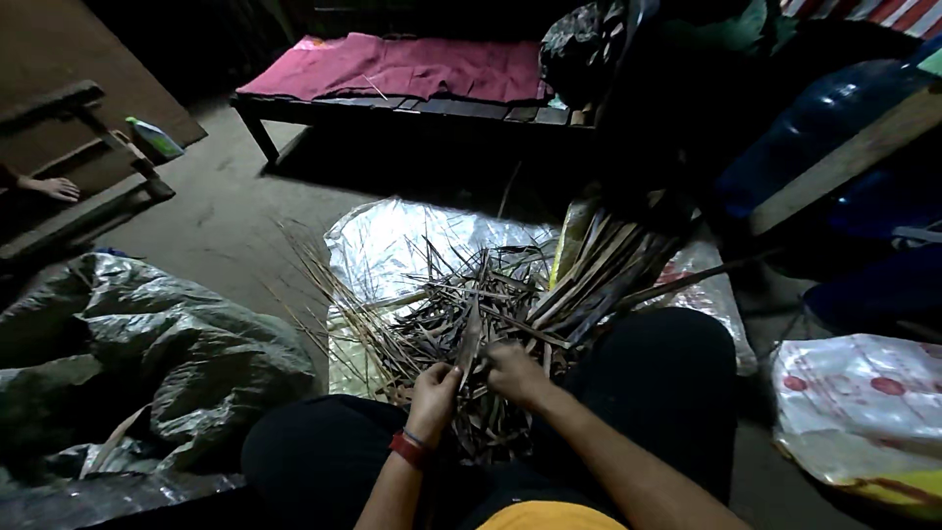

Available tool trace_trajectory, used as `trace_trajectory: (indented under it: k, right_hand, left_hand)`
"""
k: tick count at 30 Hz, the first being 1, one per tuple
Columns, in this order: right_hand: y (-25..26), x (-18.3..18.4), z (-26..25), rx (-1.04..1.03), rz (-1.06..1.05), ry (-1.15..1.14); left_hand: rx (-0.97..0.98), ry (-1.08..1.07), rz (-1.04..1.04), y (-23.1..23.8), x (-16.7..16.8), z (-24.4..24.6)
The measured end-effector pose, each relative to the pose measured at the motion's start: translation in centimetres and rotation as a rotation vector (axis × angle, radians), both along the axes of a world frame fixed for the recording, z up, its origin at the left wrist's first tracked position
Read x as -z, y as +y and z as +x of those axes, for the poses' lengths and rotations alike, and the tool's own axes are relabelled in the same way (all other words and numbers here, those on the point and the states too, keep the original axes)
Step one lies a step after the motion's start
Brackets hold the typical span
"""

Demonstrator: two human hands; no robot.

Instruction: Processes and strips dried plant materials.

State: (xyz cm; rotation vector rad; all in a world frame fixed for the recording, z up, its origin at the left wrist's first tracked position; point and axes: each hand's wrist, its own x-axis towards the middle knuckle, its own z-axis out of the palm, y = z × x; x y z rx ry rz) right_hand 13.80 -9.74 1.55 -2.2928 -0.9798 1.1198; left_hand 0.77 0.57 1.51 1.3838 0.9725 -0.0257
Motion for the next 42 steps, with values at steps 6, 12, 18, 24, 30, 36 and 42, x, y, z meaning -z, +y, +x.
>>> trace_trajectory:
  k: [6,12,18,24,30,36,42]
  right_hand:
    - [0.4,-1.1,-1.5,-0.098,-0.15,-0.145]
    - [0.2,2.3,0.0,0.167,0.068,-0.429]
    - [0.7,1.5,6.9,0.49,-0.191,-0.175]
    - [-0.5,-0.6,5.1,0.494,0.074,0.124]
    - [0.1,-0.8,2.3,0.453,0.193,0.341]
    - [-0.2,0.0,2.2,0.332,0.193,0.158]
    - [0.0,-1.5,-3.0,-0.111,-0.082,-0.057]
  left_hand:
    - [-0.001,-0.038,-0.172,-1.1,-0.8,0.3]
    - [0.037,-0.079,-0.345,-1.6,-1.3,-0.7]
    - [0.004,-0.077,-0.443,-1.8,-0.6,-2.4]
    - [0.029,-0.025,-0.332,-1.1,-0.2,-0.5]
    - [0.115,-0.013,-0.276,-1.2,-0.7,0.4]
    - [0.004,0.044,-0.231,-0.5,-1.5,-0.8]
    - [-0.09,0.027,-0.356,-0.8,-1.5,0.1]
